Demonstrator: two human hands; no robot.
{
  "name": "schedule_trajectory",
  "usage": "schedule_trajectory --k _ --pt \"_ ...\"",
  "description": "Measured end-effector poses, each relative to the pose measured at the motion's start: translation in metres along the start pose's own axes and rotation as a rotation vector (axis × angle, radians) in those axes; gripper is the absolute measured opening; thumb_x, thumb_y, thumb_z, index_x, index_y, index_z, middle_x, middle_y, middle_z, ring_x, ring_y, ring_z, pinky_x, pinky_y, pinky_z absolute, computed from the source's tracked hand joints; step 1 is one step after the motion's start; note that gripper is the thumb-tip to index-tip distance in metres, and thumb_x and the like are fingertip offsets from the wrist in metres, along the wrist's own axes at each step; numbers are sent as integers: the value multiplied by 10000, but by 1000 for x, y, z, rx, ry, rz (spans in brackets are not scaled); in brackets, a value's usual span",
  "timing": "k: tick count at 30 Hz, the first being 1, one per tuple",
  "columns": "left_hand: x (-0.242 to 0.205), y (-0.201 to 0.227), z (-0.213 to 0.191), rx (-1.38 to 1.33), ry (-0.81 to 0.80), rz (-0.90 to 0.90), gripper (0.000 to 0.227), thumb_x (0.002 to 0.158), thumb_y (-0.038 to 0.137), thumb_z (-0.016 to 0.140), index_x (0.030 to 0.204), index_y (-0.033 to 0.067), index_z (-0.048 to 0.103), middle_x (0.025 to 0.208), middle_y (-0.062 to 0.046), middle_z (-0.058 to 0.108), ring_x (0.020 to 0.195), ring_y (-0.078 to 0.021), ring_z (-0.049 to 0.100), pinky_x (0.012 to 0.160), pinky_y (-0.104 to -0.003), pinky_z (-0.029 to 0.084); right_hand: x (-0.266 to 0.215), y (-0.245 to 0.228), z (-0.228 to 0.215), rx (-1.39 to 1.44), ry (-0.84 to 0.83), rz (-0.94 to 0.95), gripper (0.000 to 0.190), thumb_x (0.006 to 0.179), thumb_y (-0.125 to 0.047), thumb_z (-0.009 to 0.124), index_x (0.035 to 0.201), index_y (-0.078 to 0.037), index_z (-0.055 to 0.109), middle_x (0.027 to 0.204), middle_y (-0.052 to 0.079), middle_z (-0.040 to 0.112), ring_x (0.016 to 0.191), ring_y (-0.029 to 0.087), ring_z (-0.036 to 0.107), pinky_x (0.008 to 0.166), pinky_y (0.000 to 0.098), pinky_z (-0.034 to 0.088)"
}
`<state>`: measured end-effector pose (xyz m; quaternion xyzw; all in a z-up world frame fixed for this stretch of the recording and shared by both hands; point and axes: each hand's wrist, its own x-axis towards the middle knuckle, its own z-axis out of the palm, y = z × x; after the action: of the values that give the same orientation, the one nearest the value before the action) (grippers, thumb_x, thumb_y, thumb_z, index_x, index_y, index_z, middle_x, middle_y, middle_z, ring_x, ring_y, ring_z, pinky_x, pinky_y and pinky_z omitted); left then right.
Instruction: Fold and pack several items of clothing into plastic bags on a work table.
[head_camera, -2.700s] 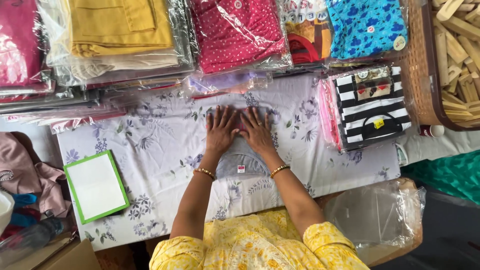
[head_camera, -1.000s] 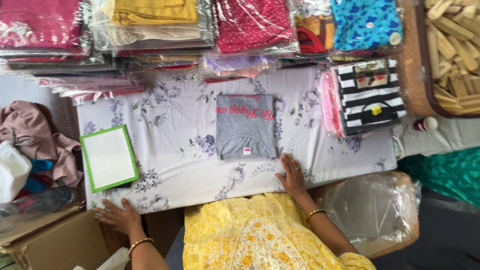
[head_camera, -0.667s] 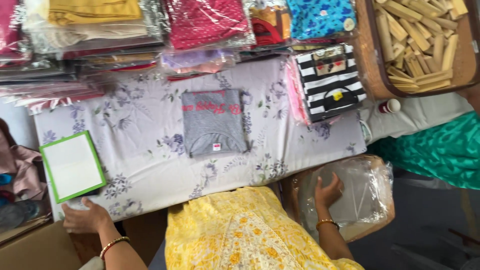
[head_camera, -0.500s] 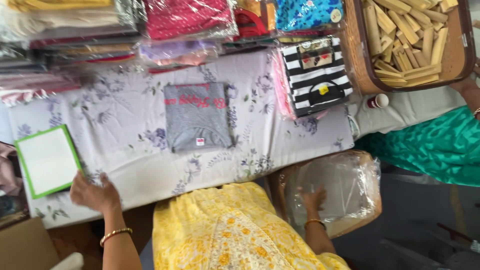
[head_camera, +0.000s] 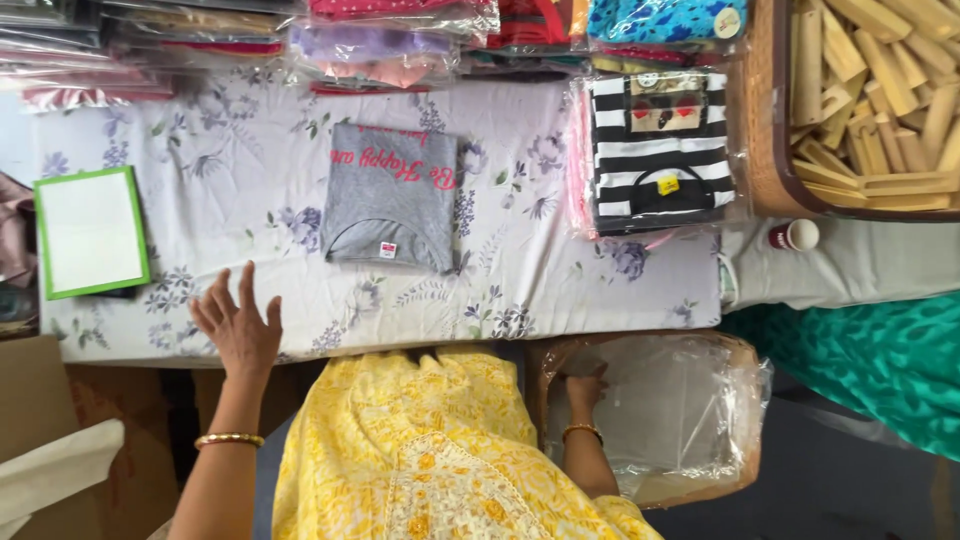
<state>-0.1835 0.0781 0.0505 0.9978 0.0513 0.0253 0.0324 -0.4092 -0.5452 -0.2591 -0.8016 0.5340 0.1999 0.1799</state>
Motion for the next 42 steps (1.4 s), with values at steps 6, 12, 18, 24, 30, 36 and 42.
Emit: schedule_trajectory --k 6,12,18,24,30,36,42 --pt "-26 17 6 -30 -111 -41 693 957 403 658 1581 222 417 1538 -146 374 1465 -348 305 1246 -623 118 -47 -17 -62 11 135 -114 453 814 -165 739 1263 -218 762 1153 154 760 1057 354 741 937 452 579" --pt "-16 44 10 -81 -193 19 632 903 364 681 1493 259 481 1510 -103 427 1433 -317 349 1217 -597 146 -56 -39 -123 -80 107 -22 444 837 -158 731 1259 -292 753 1171 158 746 1067 364 718 896 489 574" --pt "3 51 3 -197 -178 53 540 863 293 716 1387 246 593 1422 -58 530 1377 -281 416 1200 -580 201 -55 -75 -178 -300 -43 -36 528 779 -152 759 1275 -326 712 1190 86 720 1111 314 686 902 455 570" --pt "24 55 14 -385 -206 155 350 882 251 708 1230 216 684 1200 -45 681 1225 -268 548 1139 -571 277 -66 -157 -240 -98 -152 -292 797 759 -112 713 1499 -198 431 905 139 776 765 272 817 853 389 576" --pt "39 101 2 -822 -517 261 327 897 265 709 1208 162 715 1077 -58 747 1023 -255 685 930 -419 549 -132 -307 -250 594 -312 -630 393 861 101 602 1199 -90 666 792 91 611 612 186 704 472 279 538" --pt "45 131 35 -1403 -754 216 841 891 319 764 1563 194 274 1320 -96 607 1212 -224 596 1000 -407 504 -160 -462 -169 1167 -496 -815 192 954 10 676 1139 49 642 1106 120 645 901 244 734 734 367 671" --pt "64 130 100 -1631 -592 -247 970 832 153 765 1597 189 168 1149 -145 643 999 -218 665 866 -375 564 -253 -541 -199 1087 -942 -710 577 911 -57 642 1419 -216 420 1290 52 641 1151 189 676 935 291 597"
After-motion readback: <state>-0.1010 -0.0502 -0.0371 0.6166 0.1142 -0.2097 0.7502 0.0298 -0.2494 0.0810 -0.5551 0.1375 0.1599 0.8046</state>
